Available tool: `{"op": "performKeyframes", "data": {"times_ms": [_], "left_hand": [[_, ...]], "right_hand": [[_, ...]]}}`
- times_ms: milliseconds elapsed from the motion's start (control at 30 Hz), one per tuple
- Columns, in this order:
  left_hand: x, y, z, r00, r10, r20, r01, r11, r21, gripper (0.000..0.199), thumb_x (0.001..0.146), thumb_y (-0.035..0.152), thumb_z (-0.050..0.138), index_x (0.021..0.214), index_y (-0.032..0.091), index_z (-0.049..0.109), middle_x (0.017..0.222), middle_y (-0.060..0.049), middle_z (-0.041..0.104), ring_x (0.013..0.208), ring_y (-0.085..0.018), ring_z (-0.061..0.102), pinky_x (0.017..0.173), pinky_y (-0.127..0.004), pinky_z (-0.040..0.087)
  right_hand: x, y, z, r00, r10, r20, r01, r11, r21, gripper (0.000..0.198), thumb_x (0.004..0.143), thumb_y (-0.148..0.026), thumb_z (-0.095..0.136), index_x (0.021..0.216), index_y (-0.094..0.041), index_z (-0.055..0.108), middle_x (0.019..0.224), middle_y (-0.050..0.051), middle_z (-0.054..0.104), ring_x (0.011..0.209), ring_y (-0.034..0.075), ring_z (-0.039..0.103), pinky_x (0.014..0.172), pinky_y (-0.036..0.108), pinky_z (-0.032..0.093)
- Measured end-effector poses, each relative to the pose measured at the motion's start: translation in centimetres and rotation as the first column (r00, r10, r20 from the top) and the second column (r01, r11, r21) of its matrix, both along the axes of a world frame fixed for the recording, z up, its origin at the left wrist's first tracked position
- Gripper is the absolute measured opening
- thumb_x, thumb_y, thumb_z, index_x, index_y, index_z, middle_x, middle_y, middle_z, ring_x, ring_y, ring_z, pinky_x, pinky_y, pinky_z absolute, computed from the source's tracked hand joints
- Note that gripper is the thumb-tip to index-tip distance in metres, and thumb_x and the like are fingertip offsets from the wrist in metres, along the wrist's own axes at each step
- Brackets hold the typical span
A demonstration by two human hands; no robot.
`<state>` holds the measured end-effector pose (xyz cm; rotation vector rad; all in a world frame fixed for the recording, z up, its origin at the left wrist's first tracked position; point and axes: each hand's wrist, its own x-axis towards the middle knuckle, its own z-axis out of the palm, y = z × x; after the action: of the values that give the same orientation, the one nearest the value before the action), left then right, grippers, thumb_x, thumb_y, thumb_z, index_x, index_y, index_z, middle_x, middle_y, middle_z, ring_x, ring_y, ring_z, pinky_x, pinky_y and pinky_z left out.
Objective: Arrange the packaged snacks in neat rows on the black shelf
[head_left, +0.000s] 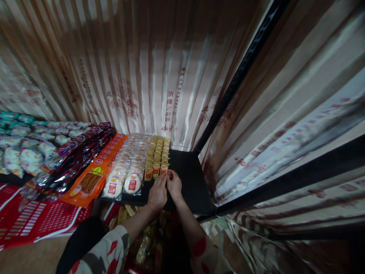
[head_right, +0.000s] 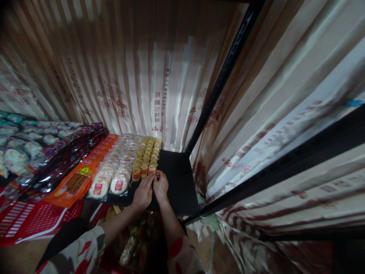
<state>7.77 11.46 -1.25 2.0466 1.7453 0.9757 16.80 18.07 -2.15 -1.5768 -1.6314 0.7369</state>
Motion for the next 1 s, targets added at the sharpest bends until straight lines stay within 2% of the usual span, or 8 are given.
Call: {"op": "performKeyframes", "data": {"times_ms": [133,233,333,433,533,633,767,1000], "left_hand": [[-0.7,0.7,-1.0,0.999,-0.028,-0.036,0.03,0.998,0.054,0.049,0.086,0.015,0.028,0.134,0.01,0.037,0.138,-0.013,0.042,0.132,-0.02,0.032,0.109,-0.043,0.03],[-1.0,1.1,-1.8,0.997,-0.058,-0.051,0.061,0.996,0.062,0.051,0.086,0.013,0.026,0.136,0.011,0.033,0.139,-0.012,0.041,0.131,-0.019,0.033,0.109,-0.042,0.03],[-1.0,1.4,-2.2,0.993,-0.086,-0.077,0.09,0.995,0.046,0.055,0.082,0.008,0.027,0.137,0.012,0.032,0.14,-0.012,0.039,0.133,-0.018,0.03,0.109,-0.042,0.03],[-0.8,1.5,-2.5,0.989,-0.106,-0.098,0.11,0.994,0.029,0.061,0.077,0.004,0.03,0.137,0.01,0.032,0.143,-0.013,0.035,0.135,-0.02,0.025,0.11,-0.044,0.028],[-0.7,1.5,-2.6,0.991,-0.09,-0.099,0.092,0.996,0.017,0.062,0.076,0.003,0.031,0.137,0.009,0.032,0.144,-0.013,0.033,0.135,-0.021,0.024,0.11,-0.043,0.028],[-0.6,1.7,-2.8,0.993,-0.067,-0.098,0.07,0.997,0.029,0.056,0.081,0.007,0.03,0.137,0.006,0.032,0.143,-0.016,0.034,0.135,-0.022,0.026,0.11,-0.043,0.029],[-0.5,1.9,-3.1,0.992,-0.05,-0.113,0.06,0.995,0.082,0.053,0.085,0.01,0.028,0.138,0.005,0.028,0.143,-0.018,0.033,0.135,-0.023,0.025,0.108,-0.044,0.031],[-0.3,2.1,-3.5,0.981,-0.024,-0.191,0.036,0.997,0.063,0.055,0.08,0.004,0.028,0.134,0.004,0.035,0.142,-0.018,0.035,0.134,-0.024,0.028,0.107,-0.044,0.033]], "right_hand": [[-0.3,0.1,0.3,0.993,-0.002,0.119,-0.001,0.999,0.033,0.024,0.074,-0.021,0.046,0.093,-0.019,0.061,0.089,0.006,0.063,0.082,0.019,0.059,0.077,0.03,0.047],[-0.2,0.0,0.2,0.995,0.026,0.099,-0.029,0.999,0.02,0.027,0.074,-0.021,0.046,0.096,-0.02,0.061,0.087,0.005,0.063,0.075,0.017,0.059,0.073,0.03,0.047],[0.3,0.1,0.1,1.0,0.025,0.004,-0.025,0.999,0.033,0.031,0.076,-0.024,0.044,0.102,-0.019,0.06,0.095,0.006,0.064,0.079,0.017,0.06,0.077,0.031,0.048],[0.4,0.9,0.2,0.987,-0.01,-0.158,0.016,0.999,0.039,0.04,0.083,-0.034,0.038,0.113,-0.017,0.057,0.116,0.009,0.06,0.106,0.019,0.056,0.094,0.034,0.042],[-0.5,1.7,0.5,0.945,0.028,-0.327,-0.046,0.998,-0.048,0.052,0.087,-0.046,0.031,0.123,-0.016,0.052,0.13,0.009,0.051,0.123,0.019,0.045,0.105,0.036,0.034],[-1.9,2.0,0.6,0.907,0.094,-0.41,-0.129,0.99,-0.058,0.057,0.087,-0.052,0.027,0.128,-0.017,0.048,0.134,0.007,0.048,0.128,0.018,0.038,0.109,0.036,0.027],[-2.4,2.2,0.0,0.889,0.129,-0.44,-0.164,0.985,-0.043,0.059,0.088,-0.054,0.026,0.131,-0.019,0.045,0.138,0.006,0.044,0.133,0.016,0.031,0.112,0.037,0.02],[-2.2,4.3,-0.2,0.838,0.05,-0.543,-0.108,0.991,-0.076,0.067,0.087,-0.06,0.022,0.139,-0.018,0.033,0.146,0.004,0.029,0.135,0.017,0.025,0.112,0.037,0.02]]}}
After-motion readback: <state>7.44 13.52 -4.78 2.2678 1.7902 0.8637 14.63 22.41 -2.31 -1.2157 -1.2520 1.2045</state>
